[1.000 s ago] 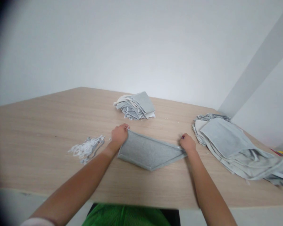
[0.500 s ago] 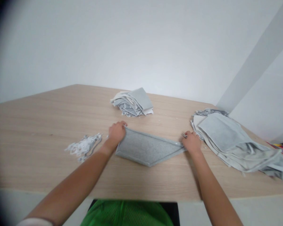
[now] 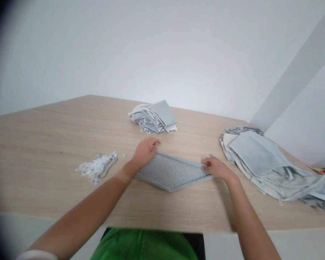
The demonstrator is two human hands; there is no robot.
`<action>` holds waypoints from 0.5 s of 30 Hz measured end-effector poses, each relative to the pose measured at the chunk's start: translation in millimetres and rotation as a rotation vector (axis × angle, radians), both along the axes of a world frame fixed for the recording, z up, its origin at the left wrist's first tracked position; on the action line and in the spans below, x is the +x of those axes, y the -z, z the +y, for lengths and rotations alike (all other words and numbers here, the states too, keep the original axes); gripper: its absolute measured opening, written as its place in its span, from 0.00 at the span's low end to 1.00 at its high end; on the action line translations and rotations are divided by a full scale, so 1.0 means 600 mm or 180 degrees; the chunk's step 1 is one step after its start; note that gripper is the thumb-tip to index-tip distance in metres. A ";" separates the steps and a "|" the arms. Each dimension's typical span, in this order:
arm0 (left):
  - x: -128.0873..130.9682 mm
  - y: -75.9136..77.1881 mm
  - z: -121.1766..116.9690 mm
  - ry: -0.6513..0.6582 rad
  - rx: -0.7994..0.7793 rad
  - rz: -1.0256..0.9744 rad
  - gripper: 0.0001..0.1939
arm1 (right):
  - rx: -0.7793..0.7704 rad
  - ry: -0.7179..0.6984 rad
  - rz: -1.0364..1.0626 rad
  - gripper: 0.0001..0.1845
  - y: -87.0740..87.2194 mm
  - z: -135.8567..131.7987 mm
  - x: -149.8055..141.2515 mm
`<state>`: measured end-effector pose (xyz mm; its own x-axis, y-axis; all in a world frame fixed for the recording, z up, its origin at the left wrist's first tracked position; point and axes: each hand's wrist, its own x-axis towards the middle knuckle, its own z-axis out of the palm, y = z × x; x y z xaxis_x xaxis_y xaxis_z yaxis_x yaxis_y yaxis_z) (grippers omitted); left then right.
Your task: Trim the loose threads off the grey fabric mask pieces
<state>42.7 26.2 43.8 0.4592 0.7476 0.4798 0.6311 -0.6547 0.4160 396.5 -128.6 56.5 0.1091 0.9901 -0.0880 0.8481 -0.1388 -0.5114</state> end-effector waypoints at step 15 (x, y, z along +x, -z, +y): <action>0.048 -0.006 -0.091 0.1395 -0.0141 -0.0426 0.16 | 0.0543 -0.0455 0.2099 0.20 -0.060 0.074 -0.191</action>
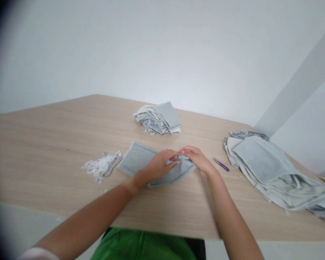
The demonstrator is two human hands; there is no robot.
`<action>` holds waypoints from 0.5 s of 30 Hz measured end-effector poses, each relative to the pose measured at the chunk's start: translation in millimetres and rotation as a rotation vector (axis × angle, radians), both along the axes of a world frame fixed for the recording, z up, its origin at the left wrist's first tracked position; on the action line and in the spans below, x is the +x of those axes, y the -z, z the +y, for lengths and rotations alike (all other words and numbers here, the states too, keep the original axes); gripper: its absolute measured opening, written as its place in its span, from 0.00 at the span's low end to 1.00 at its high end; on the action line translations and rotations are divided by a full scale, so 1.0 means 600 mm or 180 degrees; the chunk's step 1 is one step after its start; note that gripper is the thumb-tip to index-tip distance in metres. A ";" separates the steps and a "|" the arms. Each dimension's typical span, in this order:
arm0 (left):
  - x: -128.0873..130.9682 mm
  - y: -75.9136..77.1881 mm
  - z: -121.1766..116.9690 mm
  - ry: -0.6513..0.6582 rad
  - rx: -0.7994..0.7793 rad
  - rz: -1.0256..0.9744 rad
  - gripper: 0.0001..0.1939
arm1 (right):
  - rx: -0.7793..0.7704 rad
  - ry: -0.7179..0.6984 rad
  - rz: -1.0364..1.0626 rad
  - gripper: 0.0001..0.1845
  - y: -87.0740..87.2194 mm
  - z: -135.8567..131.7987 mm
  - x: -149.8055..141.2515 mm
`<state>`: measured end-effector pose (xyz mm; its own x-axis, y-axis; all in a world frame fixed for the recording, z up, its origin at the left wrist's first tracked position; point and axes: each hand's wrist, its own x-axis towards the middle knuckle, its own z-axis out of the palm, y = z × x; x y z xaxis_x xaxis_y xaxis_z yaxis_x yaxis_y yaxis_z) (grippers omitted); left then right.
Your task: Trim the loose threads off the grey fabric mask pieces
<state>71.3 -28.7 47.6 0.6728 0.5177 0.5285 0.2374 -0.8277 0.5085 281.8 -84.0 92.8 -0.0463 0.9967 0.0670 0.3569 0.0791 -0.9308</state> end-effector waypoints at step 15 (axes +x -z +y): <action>-0.004 0.001 0.019 0.0200 -0.0994 -0.0455 0.11 | 0.0529 -0.0096 -0.0458 0.29 -0.010 -0.024 0.007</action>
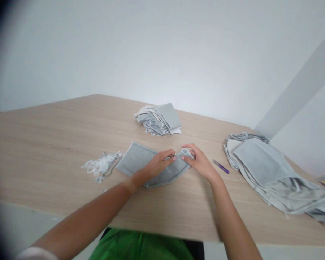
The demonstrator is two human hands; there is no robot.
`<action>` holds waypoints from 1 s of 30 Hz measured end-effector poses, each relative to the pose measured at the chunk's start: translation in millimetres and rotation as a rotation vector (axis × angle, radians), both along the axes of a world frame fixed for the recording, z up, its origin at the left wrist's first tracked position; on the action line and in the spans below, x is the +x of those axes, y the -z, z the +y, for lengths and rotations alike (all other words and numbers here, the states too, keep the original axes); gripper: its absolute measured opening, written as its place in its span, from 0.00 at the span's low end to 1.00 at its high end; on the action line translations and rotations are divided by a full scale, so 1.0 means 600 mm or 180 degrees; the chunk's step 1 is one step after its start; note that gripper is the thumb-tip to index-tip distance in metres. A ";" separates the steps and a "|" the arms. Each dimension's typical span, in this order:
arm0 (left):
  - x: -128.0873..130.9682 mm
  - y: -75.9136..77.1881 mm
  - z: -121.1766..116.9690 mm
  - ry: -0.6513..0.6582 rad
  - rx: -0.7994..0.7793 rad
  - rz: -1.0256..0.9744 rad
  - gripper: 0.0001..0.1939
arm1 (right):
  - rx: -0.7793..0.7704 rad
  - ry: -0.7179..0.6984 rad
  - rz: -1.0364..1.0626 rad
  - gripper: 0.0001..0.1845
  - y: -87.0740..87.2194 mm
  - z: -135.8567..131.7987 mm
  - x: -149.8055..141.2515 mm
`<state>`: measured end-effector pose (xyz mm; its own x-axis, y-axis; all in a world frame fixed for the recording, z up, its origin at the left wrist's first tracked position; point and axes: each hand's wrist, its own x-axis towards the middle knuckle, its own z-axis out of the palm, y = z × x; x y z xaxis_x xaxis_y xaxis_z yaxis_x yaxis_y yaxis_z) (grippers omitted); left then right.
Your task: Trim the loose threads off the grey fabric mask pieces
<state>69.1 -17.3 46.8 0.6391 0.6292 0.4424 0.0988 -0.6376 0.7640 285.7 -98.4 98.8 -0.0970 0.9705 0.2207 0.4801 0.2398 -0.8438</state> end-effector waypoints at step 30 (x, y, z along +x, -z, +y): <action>0.009 0.008 0.012 -0.0351 0.0371 -0.0017 0.13 | -0.0700 0.0083 0.0779 0.24 0.019 -0.005 0.001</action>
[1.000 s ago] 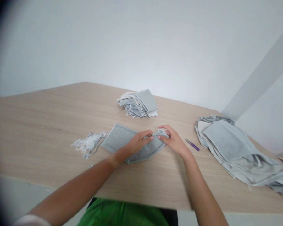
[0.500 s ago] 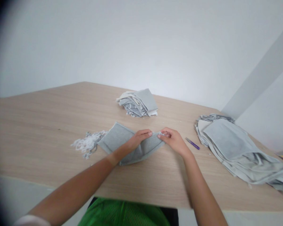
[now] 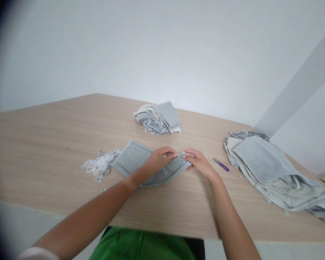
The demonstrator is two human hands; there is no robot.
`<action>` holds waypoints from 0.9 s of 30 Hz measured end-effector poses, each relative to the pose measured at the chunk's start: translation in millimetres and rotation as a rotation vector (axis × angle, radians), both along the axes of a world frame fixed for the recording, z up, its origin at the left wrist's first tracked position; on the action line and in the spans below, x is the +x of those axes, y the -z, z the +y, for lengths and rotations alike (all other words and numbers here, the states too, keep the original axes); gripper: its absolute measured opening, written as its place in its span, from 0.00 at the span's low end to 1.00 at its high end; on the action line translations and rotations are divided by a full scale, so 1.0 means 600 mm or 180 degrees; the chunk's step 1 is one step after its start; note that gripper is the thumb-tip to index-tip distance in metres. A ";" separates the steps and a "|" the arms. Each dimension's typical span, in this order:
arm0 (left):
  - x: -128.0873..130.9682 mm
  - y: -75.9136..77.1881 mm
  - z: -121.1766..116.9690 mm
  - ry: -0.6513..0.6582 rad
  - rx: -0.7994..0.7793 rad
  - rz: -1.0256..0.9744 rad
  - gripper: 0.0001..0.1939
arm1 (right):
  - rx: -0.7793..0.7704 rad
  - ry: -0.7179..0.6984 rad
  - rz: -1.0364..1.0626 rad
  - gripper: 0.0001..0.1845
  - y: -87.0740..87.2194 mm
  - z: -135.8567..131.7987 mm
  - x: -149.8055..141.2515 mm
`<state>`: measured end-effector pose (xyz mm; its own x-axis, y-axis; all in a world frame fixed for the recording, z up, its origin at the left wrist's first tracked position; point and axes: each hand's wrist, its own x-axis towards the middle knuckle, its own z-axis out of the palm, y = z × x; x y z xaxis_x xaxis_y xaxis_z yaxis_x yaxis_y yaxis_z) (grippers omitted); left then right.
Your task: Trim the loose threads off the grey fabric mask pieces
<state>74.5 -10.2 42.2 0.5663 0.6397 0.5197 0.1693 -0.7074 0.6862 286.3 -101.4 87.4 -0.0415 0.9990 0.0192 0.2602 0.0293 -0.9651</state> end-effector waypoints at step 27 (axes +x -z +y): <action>0.013 0.006 0.011 0.0463 -0.1052 -0.0211 0.16 | 0.0133 -0.0046 -0.0300 0.16 0.050 0.012 0.028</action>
